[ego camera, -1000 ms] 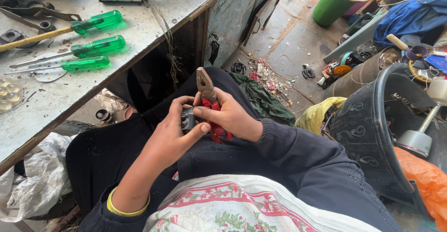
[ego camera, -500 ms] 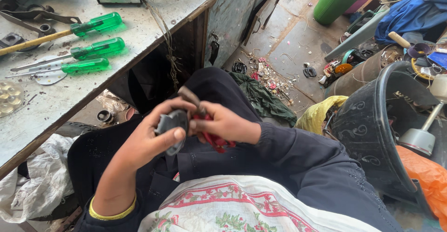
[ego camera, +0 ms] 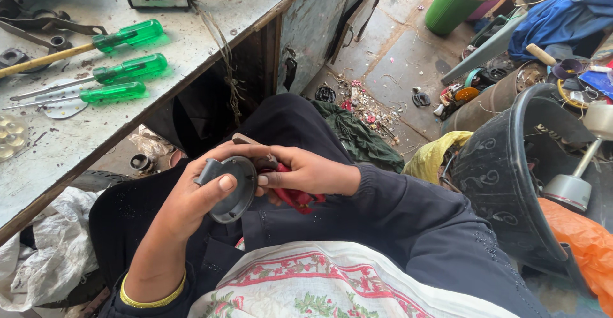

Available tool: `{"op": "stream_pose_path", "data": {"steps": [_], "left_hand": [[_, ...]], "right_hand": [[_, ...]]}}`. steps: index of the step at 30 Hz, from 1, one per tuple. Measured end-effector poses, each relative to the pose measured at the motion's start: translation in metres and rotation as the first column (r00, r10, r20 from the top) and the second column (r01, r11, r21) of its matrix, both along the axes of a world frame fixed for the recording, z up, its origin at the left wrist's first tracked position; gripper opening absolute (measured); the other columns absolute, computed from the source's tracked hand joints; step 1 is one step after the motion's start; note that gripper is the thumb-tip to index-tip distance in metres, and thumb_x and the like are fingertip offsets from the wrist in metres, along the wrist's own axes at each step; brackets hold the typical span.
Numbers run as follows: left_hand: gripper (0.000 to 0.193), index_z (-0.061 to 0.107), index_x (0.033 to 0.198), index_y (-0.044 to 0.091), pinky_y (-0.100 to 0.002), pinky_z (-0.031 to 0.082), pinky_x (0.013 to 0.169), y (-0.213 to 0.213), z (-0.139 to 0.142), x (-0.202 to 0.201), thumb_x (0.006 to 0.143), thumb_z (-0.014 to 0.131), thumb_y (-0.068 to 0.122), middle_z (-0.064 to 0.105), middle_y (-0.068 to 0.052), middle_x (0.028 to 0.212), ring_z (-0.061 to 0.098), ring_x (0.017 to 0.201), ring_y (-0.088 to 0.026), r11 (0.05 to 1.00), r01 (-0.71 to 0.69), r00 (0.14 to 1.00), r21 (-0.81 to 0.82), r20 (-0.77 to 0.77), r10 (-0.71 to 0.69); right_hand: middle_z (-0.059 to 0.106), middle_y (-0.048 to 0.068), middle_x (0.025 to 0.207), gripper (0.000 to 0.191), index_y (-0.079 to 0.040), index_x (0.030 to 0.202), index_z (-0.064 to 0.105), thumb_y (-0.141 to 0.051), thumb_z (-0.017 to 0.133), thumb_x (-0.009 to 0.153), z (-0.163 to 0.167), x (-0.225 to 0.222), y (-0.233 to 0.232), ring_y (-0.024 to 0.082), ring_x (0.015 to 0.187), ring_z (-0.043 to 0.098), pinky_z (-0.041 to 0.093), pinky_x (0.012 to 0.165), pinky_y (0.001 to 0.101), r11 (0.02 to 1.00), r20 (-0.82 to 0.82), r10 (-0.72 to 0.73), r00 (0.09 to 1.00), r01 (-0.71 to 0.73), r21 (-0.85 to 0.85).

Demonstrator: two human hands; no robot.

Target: The person uses pliers to repeatedly pry and adjust a small circular metal component, rotating it to access different edges. The person works at a cluttered workbench with tools and wires visible nearby.

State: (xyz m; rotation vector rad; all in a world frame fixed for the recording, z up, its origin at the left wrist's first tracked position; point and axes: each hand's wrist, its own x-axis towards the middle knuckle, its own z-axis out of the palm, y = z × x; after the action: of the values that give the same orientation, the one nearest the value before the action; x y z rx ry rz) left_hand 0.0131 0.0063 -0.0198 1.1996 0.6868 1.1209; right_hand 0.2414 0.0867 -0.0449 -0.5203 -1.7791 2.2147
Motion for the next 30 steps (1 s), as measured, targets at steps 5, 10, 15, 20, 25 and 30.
{"op": "stream_pose_path", "data": {"steps": [5,10,15,20,25,30], "left_hand": [[0.076,0.061,0.135,-0.008,-0.034,0.060,0.084,-0.005,0.009,0.003,0.087,0.068,0.049,0.068,-0.019,0.112,0.074,0.094,-0.025,0.999,-0.044,0.999,-0.026,0.002,0.044],[0.077,0.062,0.137,-0.010,-0.031,0.057,0.094,-0.011,0.015,0.002,0.091,0.067,0.052,0.065,-0.017,0.119,0.070,0.109,-0.022,0.991,-0.100,0.993,0.084,-0.057,0.105],[0.081,0.059,0.139,-0.011,-0.032,0.058,0.084,-0.013,0.019,-0.001,0.089,0.073,0.052,0.068,-0.018,0.117,0.072,0.097,-0.023,0.992,-0.123,0.992,-0.010,-0.001,0.123],[0.086,0.058,0.141,-0.012,-0.032,0.058,0.084,-0.014,0.022,-0.003,0.084,0.073,0.052,0.069,-0.019,0.114,0.073,0.096,-0.023,0.988,-0.153,0.988,-0.027,0.006,0.153],[0.090,0.054,0.144,-0.012,-0.032,0.058,0.086,-0.013,0.022,-0.004,0.082,0.074,0.050,0.070,-0.022,0.113,0.074,0.096,-0.023,0.991,-0.124,0.991,-0.040,0.049,0.126],[0.094,0.053,0.148,-0.012,-0.032,0.058,0.087,-0.018,0.027,-0.006,0.083,0.076,0.051,0.073,-0.024,0.107,0.075,0.095,-0.025,0.994,-0.102,0.990,-0.047,0.091,0.106]], "right_hand": [[0.064,0.006,0.113,0.050,-0.003,0.143,0.044,-0.022,0.066,0.103,0.005,-0.001,-0.001,0.013,0.102,0.067,0.062,0.085,0.0325,0.999,-0.051,-0.034,0.998,0.034,-0.007],[0.066,0.006,0.112,0.051,-0.003,0.141,0.047,-0.024,0.070,0.101,0.003,-0.001,0.001,0.013,0.102,0.066,0.059,0.088,0.0314,0.999,-0.084,-0.033,0.996,0.030,-0.038],[0.069,0.009,0.111,0.038,-0.001,0.126,0.051,-0.022,0.072,0.101,0.004,-0.001,0.003,0.016,0.099,0.071,0.060,0.089,0.0320,0.996,-0.074,-0.030,0.997,0.024,-0.084],[0.070,0.011,0.111,0.033,-0.002,0.120,0.050,-0.018,0.071,0.100,0.005,0.000,0.002,0.016,0.098,0.073,0.059,0.083,0.0293,0.992,-0.087,-0.074,0.993,0.065,-0.104],[0.073,0.013,0.105,0.028,-0.002,0.119,0.048,-0.015,0.067,0.103,0.005,0.001,-0.001,0.015,0.081,0.072,0.059,0.070,0.0296,0.988,-0.136,-0.079,0.988,0.060,-0.140],[0.070,0.012,0.102,0.028,-0.002,0.119,0.048,-0.014,0.068,0.103,0.017,0.003,-0.010,0.017,0.080,0.072,0.058,0.071,0.0309,0.989,-0.140,-0.082,0.987,0.063,-0.135]]}}
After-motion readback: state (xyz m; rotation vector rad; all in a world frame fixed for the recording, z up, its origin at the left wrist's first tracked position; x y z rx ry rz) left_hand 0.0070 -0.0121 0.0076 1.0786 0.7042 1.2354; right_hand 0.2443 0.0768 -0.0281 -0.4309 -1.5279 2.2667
